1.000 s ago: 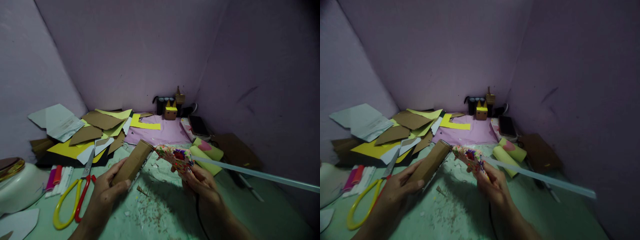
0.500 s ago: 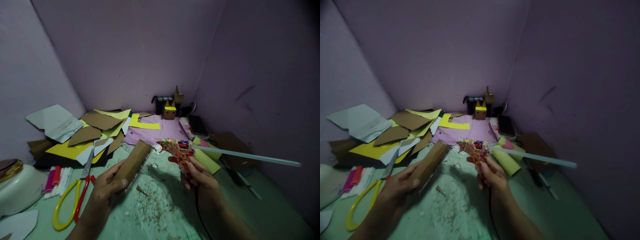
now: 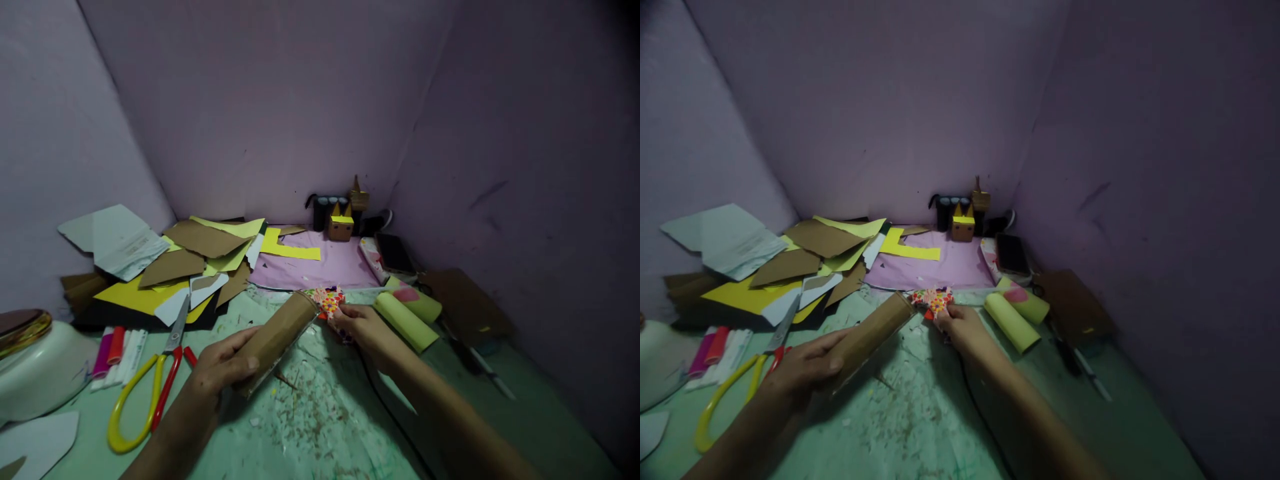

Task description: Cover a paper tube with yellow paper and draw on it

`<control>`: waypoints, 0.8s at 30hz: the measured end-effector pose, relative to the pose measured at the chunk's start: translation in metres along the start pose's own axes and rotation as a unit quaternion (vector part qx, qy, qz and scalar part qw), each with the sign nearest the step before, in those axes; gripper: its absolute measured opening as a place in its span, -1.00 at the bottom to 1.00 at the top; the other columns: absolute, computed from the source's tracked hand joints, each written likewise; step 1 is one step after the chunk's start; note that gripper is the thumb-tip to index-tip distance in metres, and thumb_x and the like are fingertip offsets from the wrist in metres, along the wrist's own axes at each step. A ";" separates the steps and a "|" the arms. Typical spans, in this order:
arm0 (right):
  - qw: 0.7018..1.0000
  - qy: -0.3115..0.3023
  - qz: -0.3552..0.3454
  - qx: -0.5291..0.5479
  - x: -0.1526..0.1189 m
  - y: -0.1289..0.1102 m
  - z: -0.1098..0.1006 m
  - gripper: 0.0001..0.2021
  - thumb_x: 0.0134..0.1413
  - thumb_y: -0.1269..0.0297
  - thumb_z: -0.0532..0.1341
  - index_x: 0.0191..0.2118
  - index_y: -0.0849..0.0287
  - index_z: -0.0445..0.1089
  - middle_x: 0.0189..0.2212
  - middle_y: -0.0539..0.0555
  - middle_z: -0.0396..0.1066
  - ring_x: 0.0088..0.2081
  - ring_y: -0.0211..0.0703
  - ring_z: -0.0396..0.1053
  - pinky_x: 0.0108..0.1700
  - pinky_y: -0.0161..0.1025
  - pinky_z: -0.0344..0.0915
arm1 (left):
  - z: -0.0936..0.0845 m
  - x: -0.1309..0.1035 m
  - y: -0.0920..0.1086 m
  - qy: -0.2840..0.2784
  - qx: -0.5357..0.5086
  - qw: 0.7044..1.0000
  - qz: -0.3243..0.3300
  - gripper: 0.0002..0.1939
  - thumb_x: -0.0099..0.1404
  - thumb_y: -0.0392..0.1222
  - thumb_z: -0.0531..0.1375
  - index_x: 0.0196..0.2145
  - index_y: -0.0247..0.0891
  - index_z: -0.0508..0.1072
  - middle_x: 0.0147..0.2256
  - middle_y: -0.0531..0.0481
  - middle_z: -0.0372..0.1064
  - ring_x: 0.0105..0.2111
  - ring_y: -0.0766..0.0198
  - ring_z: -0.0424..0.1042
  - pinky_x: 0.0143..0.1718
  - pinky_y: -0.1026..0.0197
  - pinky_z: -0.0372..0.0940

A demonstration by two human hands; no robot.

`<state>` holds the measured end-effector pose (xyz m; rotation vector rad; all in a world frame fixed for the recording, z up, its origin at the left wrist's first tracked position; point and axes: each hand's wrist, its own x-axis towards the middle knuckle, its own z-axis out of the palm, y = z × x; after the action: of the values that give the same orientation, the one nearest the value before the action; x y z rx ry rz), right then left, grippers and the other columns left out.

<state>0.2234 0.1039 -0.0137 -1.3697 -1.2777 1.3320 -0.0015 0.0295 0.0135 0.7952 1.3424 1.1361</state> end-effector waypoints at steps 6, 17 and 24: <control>0.983 0.072 -0.146 -0.083 -0.028 -0.022 -0.013 -0.69 -0.27 0.36 0.27 -0.25 0.09 0.41 -0.24 0.10 0.44 -0.12 0.05 0.29 -0.10 -0.11 0.17 | 0.003 -0.007 0.005 -0.044 -0.009 0.999 0.004 -0.56 -0.19 -0.15 0.29 -0.26 -0.23 0.63 -0.35 -0.16 0.58 -0.33 -0.06 0.45 -0.33 0.08 0.23; 0.970 -0.139 -0.199 0.024 -0.041 -0.008 -0.006 -0.39 -0.15 0.45 0.22 0.09 0.06 0.11 -0.33 -0.04 0.28 -0.32 -0.17 0.23 -0.25 -0.25 0.12 | -0.001 -0.006 0.002 -0.159 0.021 0.986 -0.054 -0.42 -0.19 -0.13 0.26 -0.11 -0.27 0.56 -0.21 -0.14 0.56 -0.15 -0.18 0.42 -0.19 -0.01 0.21; 0.961 -0.151 -0.222 0.061 -0.041 -0.001 -0.005 -0.41 -0.13 0.48 0.22 0.08 0.00 0.14 -0.37 -0.08 0.28 -0.32 -0.19 0.22 -0.25 -0.26 0.09 | -0.004 -0.007 0.001 -0.178 0.042 0.982 -0.051 -0.42 -0.17 -0.12 0.25 -0.10 -0.24 0.55 -0.16 -0.14 0.53 -0.12 -0.12 0.39 -0.17 0.03 0.18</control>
<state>0.2317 0.0641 -0.0058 -0.7489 -1.5651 1.3017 -0.0043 0.0230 0.0160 0.9312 1.1223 0.8145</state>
